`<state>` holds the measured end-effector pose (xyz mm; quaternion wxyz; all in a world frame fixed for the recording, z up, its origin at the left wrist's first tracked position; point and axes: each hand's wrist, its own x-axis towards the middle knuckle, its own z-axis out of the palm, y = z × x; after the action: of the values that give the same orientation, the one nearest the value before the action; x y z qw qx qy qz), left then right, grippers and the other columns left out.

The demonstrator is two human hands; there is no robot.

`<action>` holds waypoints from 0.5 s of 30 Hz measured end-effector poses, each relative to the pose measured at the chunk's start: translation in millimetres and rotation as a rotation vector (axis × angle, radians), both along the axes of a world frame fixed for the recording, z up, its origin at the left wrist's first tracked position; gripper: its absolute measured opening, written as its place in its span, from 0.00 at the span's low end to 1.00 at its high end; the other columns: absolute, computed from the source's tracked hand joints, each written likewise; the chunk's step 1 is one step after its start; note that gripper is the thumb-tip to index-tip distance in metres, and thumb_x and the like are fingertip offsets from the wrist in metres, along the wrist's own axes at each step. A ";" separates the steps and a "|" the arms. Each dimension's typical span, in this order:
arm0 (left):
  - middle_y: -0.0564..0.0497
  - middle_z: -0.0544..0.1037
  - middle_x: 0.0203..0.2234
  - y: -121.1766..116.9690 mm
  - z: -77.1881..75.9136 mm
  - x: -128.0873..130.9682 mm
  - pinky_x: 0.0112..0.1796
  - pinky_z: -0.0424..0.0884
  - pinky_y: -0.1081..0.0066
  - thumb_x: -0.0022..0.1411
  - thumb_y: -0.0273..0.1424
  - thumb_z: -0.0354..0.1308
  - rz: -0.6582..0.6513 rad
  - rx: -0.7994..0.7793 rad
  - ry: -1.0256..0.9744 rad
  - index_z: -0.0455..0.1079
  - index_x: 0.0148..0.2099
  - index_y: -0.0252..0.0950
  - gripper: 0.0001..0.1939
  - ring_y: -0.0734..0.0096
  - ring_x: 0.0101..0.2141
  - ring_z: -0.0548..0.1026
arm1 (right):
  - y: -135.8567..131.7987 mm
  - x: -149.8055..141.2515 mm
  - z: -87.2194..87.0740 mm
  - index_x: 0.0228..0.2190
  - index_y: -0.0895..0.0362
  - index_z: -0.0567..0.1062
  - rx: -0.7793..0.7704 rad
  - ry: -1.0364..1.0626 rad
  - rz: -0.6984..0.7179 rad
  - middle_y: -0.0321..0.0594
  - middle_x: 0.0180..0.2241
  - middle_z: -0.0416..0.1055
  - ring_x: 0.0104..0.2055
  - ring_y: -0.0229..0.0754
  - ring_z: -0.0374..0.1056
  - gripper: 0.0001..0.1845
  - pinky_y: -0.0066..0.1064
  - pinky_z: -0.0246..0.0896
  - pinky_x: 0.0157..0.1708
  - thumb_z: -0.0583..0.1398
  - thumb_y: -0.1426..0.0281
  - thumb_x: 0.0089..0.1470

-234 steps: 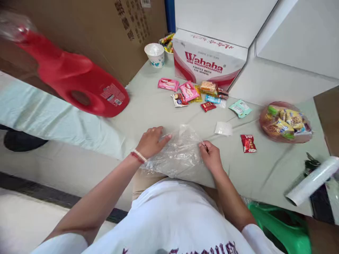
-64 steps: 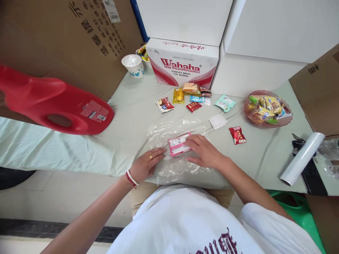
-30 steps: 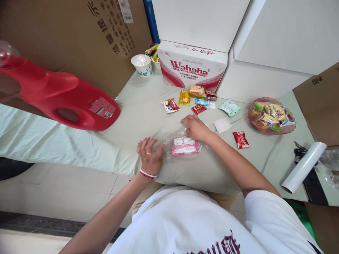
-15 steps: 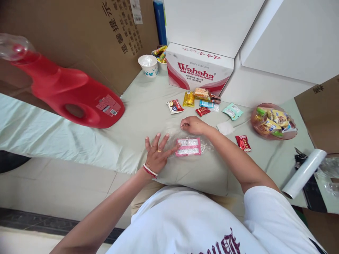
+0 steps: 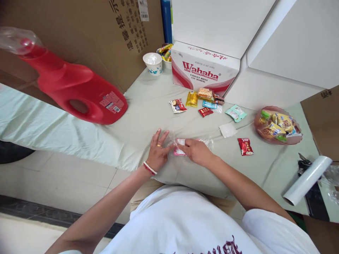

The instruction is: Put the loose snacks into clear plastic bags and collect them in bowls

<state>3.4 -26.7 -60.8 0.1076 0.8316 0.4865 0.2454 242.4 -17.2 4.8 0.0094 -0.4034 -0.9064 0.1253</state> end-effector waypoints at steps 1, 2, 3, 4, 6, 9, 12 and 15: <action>0.44 0.62 0.69 -0.6 -2.0 -3.5 0.66 0.56 0.39 0.58 0.18 0.50 0.035 -0.011 -0.077 0.69 0.61 0.45 0.31 0.50 0.72 0.50 | -8.7 -0.2 -5.1 0.55 0.50 0.77 0.019 -0.029 0.023 0.42 0.35 0.69 0.35 0.44 0.62 0.22 0.33 0.50 0.32 0.47 0.70 0.72; 0.40 0.63 0.67 -0.1 -3.3 -7.1 0.64 0.62 0.44 0.57 0.19 0.51 0.089 -0.030 -0.154 0.69 0.60 0.40 0.30 0.51 0.70 0.55 | -15.3 -0.3 -9.7 0.56 0.50 0.76 0.040 -0.048 0.047 0.42 0.35 0.70 0.36 0.44 0.61 0.22 0.34 0.50 0.34 0.47 0.71 0.71; 0.37 0.64 0.65 1.7 -3.9 -10.7 0.61 0.66 0.48 0.56 0.20 0.51 0.156 -0.064 -0.224 0.68 0.59 0.36 0.28 0.52 0.67 0.61 | -20.0 -0.4 -13.6 0.57 0.49 0.76 0.061 -0.058 0.069 0.42 0.35 0.69 0.37 0.45 0.61 0.23 0.34 0.50 0.35 0.48 0.73 0.71; 0.35 0.66 0.62 5.0 -3.6 -13.9 0.59 0.69 0.50 0.55 0.21 0.52 0.224 -0.119 -0.285 0.67 0.59 0.34 0.27 0.52 0.64 0.66 | -23.1 -0.6 -16.5 0.58 0.49 0.75 0.084 -0.063 0.080 0.43 0.35 0.69 0.38 0.45 0.60 0.23 0.35 0.50 0.36 0.48 0.74 0.71; 0.37 0.73 0.55 16.1 -0.2 -17.7 0.55 0.72 0.53 0.58 0.26 0.52 0.329 -0.287 -0.401 0.65 0.59 0.33 0.25 0.55 0.55 0.73 | -26.1 -1.4 -19.4 0.60 0.47 0.73 0.128 -0.072 0.080 0.43 0.35 0.69 0.38 0.45 0.59 0.24 0.36 0.49 0.37 0.50 0.75 0.69; 0.44 0.79 0.45 37.1 11.1 -13.3 0.53 0.72 0.57 0.70 0.33 0.41 0.411 -0.515 -0.485 0.65 0.61 0.37 0.22 0.61 0.47 0.76 | -27.7 -3.4 -18.9 0.62 0.47 0.71 0.164 -0.095 0.092 0.44 0.36 0.68 0.39 0.46 0.57 0.27 0.37 0.47 0.37 0.54 0.78 0.66; 0.44 0.79 0.46 48.6 26.4 0.7 0.55 0.67 0.52 0.71 0.42 0.45 0.427 -0.559 -0.341 0.73 0.54 0.42 0.20 0.55 0.52 0.73 | -29.3 -5.3 -18.3 0.61 0.48 0.72 0.165 -0.101 0.081 0.44 0.37 0.67 0.39 0.47 0.56 0.27 0.37 0.46 0.37 0.56 0.79 0.64; 0.42 0.74 0.54 42.3 39.0 10.7 0.56 0.64 0.46 0.58 0.46 0.64 0.346 -0.561 -0.084 0.79 0.46 0.43 0.18 0.43 0.59 0.65 | -30.9 -5.6 -19.2 0.61 0.48 0.73 0.146 -0.073 0.059 0.44 0.36 0.66 0.40 0.47 0.55 0.27 0.37 0.46 0.37 0.56 0.78 0.64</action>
<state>14.1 15.6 -21.8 0.3091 0.6636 0.6644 0.1505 236.8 -48.2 -14.4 0.0020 -0.3793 -0.9242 0.0443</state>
